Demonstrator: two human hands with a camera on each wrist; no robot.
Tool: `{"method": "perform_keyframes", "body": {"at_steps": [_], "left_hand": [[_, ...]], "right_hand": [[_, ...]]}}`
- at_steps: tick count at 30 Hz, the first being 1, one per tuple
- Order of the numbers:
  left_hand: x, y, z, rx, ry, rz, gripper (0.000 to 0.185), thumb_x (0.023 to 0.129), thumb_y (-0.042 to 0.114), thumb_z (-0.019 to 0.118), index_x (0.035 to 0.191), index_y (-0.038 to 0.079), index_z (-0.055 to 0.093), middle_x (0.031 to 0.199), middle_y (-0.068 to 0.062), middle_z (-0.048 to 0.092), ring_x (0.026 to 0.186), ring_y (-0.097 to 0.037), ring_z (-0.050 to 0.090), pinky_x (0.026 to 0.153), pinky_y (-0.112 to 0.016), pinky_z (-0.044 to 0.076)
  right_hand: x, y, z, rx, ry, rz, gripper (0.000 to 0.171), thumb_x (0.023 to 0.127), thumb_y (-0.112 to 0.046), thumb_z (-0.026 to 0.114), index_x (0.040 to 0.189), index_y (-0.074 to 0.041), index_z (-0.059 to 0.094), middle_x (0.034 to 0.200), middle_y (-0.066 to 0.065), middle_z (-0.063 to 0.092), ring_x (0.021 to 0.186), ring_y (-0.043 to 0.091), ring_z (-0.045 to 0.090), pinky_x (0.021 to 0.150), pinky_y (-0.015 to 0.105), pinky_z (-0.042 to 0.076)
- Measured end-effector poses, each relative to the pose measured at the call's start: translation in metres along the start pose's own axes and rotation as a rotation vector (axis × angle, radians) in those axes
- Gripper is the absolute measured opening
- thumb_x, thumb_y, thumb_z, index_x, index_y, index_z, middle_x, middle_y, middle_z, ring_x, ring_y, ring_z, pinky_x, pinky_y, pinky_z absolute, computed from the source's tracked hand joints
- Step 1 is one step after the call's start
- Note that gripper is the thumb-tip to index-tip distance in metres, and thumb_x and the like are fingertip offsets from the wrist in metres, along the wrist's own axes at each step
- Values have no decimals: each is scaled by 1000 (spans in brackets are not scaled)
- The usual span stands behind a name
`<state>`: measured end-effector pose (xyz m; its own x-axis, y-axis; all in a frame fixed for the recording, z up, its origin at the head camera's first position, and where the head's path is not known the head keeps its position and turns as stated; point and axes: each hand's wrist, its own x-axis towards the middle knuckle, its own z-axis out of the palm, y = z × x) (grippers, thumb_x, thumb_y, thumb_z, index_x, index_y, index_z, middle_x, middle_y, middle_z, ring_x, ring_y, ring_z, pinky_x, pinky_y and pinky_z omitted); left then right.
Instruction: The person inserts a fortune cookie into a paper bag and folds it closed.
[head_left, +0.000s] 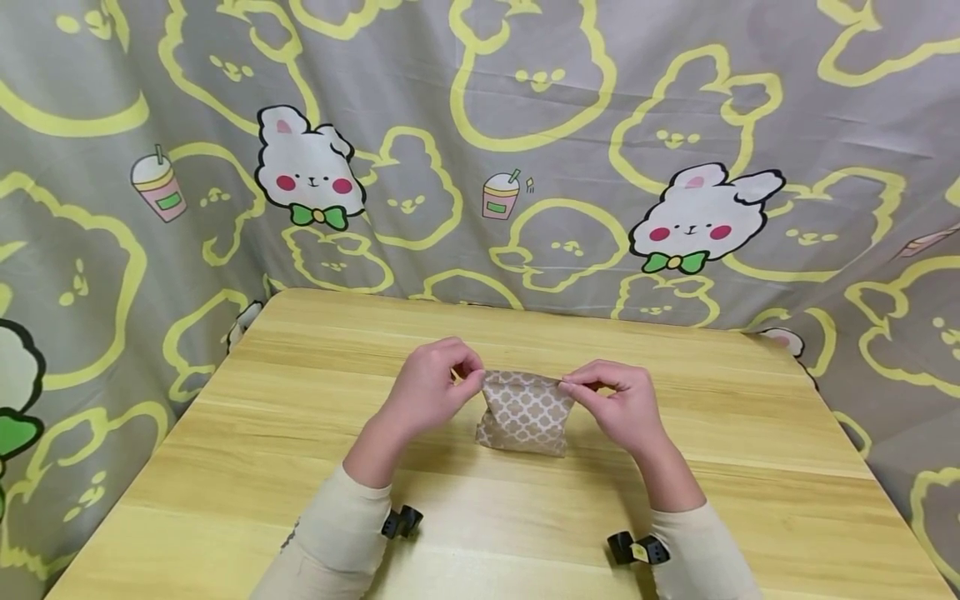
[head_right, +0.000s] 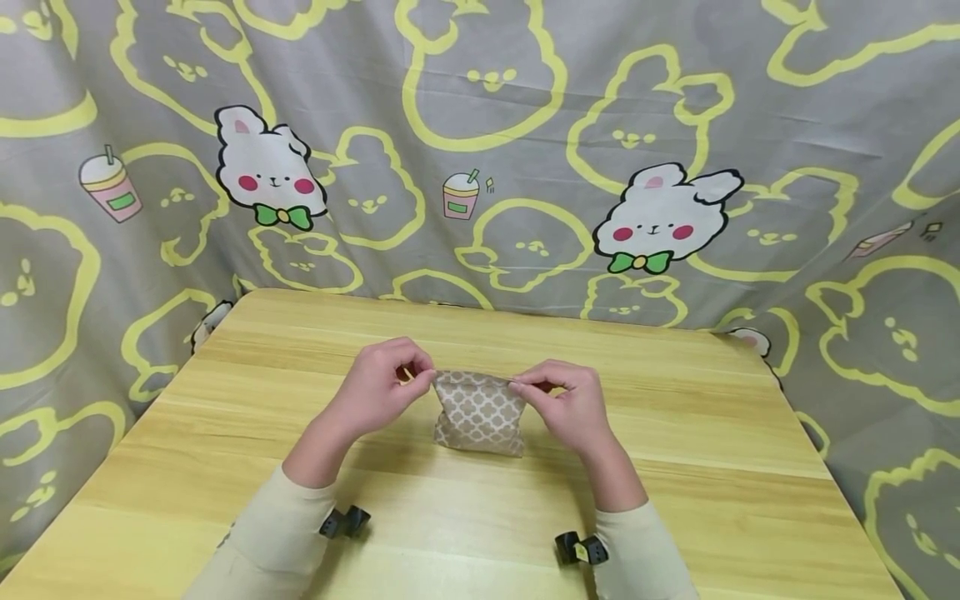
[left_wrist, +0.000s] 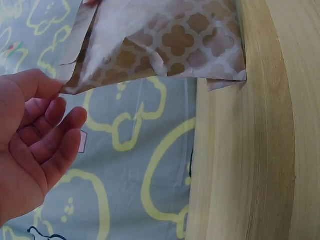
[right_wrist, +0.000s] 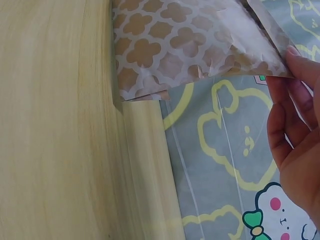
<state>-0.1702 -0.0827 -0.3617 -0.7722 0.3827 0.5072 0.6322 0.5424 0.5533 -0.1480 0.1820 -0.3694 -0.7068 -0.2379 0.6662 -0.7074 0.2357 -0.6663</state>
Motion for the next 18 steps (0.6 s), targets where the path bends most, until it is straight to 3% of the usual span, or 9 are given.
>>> {"method": "perform_keyframes", "body": {"at_steps": [5,10,14,18], "left_hand": [[1,-4,3,-82,9,24,11,86,8,63,77,15,64,75,10,56,67,-4,53,59,-23,47],[1,-6,8,-171,36,14,9,89,7,63,80,10,64,74,7,56,64,-9,52,59,-24,46],[1,-9,11,-195,75,-59,8,89,8,62,82,11,64,73,6,56,62,-11,51,56,-26,45],[2,-12,15,-224,87,-154,4,89,10,64,85,11,63,74,3,57,61,-12,52,54,-28,45]], "right_hand": [[-4,7,-2,-54,-35,137,12,76,5,74,86,-2,72,80,8,69,69,19,62,64,27,50],[-14,36,-1,-61,-194,384,47,72,-21,83,115,-15,64,94,0,64,73,19,58,67,34,50],[-22,51,5,-52,-327,522,49,71,-29,83,113,-15,62,92,2,62,76,21,61,65,33,51],[-26,57,10,-33,-364,578,35,77,-26,79,104,-11,63,94,4,63,82,22,63,66,33,51]]}}
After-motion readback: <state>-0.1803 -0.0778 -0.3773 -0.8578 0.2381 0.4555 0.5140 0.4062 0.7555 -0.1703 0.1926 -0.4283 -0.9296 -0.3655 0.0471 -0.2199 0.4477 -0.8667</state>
